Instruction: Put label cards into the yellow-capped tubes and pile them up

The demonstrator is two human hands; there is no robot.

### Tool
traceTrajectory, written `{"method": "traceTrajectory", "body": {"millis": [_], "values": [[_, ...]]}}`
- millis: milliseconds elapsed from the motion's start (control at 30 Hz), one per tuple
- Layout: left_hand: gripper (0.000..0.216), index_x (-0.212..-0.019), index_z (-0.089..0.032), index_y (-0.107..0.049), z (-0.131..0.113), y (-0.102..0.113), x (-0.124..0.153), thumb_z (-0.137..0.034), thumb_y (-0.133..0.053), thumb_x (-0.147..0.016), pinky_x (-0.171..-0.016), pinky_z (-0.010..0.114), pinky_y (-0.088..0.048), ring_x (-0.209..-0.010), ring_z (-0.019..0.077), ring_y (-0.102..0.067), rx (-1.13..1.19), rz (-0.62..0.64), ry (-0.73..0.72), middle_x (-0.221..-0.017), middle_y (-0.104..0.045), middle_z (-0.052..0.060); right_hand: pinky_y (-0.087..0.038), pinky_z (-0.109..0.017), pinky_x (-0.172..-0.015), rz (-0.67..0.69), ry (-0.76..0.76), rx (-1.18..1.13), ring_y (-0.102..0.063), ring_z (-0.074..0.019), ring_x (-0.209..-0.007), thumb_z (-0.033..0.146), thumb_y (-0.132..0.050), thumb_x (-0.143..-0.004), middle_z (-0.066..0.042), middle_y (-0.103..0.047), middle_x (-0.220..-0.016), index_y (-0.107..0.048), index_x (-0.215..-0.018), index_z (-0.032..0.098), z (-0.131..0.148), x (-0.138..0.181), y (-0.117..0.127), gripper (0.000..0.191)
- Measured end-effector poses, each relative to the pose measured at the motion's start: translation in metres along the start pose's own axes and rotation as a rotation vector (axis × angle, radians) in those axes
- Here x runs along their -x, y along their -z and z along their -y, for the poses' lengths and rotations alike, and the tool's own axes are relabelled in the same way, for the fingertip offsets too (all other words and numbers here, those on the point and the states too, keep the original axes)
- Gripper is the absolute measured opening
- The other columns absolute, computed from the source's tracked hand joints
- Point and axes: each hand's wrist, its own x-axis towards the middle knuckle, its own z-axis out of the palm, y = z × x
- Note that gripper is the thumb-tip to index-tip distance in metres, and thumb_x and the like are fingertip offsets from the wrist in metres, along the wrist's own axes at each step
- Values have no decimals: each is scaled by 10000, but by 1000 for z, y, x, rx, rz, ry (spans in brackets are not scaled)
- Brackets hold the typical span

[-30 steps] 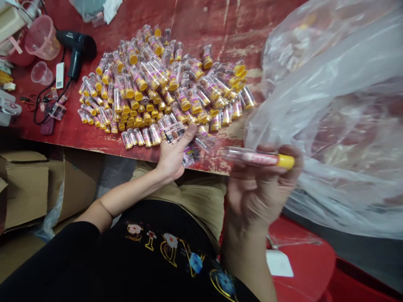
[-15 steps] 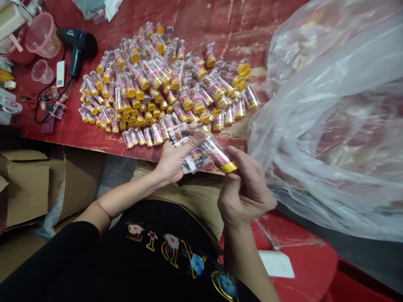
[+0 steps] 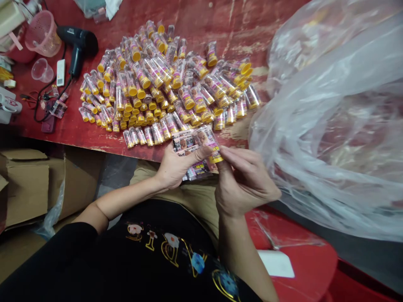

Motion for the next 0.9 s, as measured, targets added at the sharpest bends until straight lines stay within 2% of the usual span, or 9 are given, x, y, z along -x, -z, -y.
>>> {"method": "traceTrajectory", "body": {"millis": [167,267,467,567,633,700,800,867,900], "values": [[598,-944,-180,-724,2,5,-5,-358,-1039,-468,-1010,369,-527,-1021,221,-730,-23,-35,-11,-983,-786,44,-594,-420,-805,-19,22,-38,-742,-208,-813,150,-815,-849,14,-812,-922,-827,-1018,353,-3,2,-8,264],[599,-984,-186,-722,4,10,-11,-407,-1022,-514,-985,374,-546,-995,217,-735,-16,-41,-11,-984,-790,43,-596,-434,-808,6,-44,-37,-746,-219,-832,188,-813,-861,-2,-812,-917,-827,-988,316,-6,4,-12,181],[393,-987,-150,-723,-11,19,-15,-387,-919,-742,-936,405,-602,-982,255,-773,116,-131,178,-975,-799,97,-596,-467,-890,62,-69,-18,-745,-234,-909,298,-764,-910,-17,-802,-924,-819,-955,286,-36,-22,-47,72],[260,-1061,-153,-732,-21,26,-11,-259,-828,-844,-912,396,-619,-964,241,-785,132,-165,223,-975,-806,96,-562,-530,-1007,209,-17,74,-721,-249,-994,331,-702,-946,-19,-798,-973,-810,-959,291,-48,-38,-75,116],[305,-1149,-161,-730,-26,30,-7,-164,-799,-852,-867,359,-623,-893,206,-786,113,-165,214,-951,-809,77,-537,-551,-1063,353,36,128,-697,-252,-1063,295,-665,-956,-24,-791,-1060,-801,-1022,300,-46,-45,-79,151],[365,-1186,-171,-724,-28,34,-5,-120,-806,-834,-771,294,-612,-788,164,-767,84,-179,183,-901,-806,49,-540,-526,-1069,404,86,161,-677,-248,-1147,244,-634,-962,-31,-760,-1200,-767,-1161,310,-43,-53,-63,248],[414,-1150,-181,-725,-30,36,-10,-152,-884,-769,-610,204,-546,-681,120,-722,25,-209,101,-850,-799,24,-576,-445,-960,139,85,293,-676,-247,-1156,218,-561,-995,-79,-713,-1241,-709,-1275,257,-56,-85,-4,319],[456,-1090,-177,-726,-29,31,-15,-214,-950,-695,-552,181,-510,-629,103,-690,-2,-195,62,-811,-789,12,-562,-410,-921,-51,6,470,-683,-261,-1090,216,-548,-993,-116,-713,-1065,-751,-1095,192,-85,-123,45,229],[488,-1056,-173,-726,-27,28,-17,-253,-980,-647,-540,180,-504,-604,97,-674,-12,-174,56,-777,-776,2,-545,-401,-960,6,-70,540,-688,-272,-1080,209,-586,-971,-122,-704,-956,-754,-924,188,-105,-146,66,176]]}}
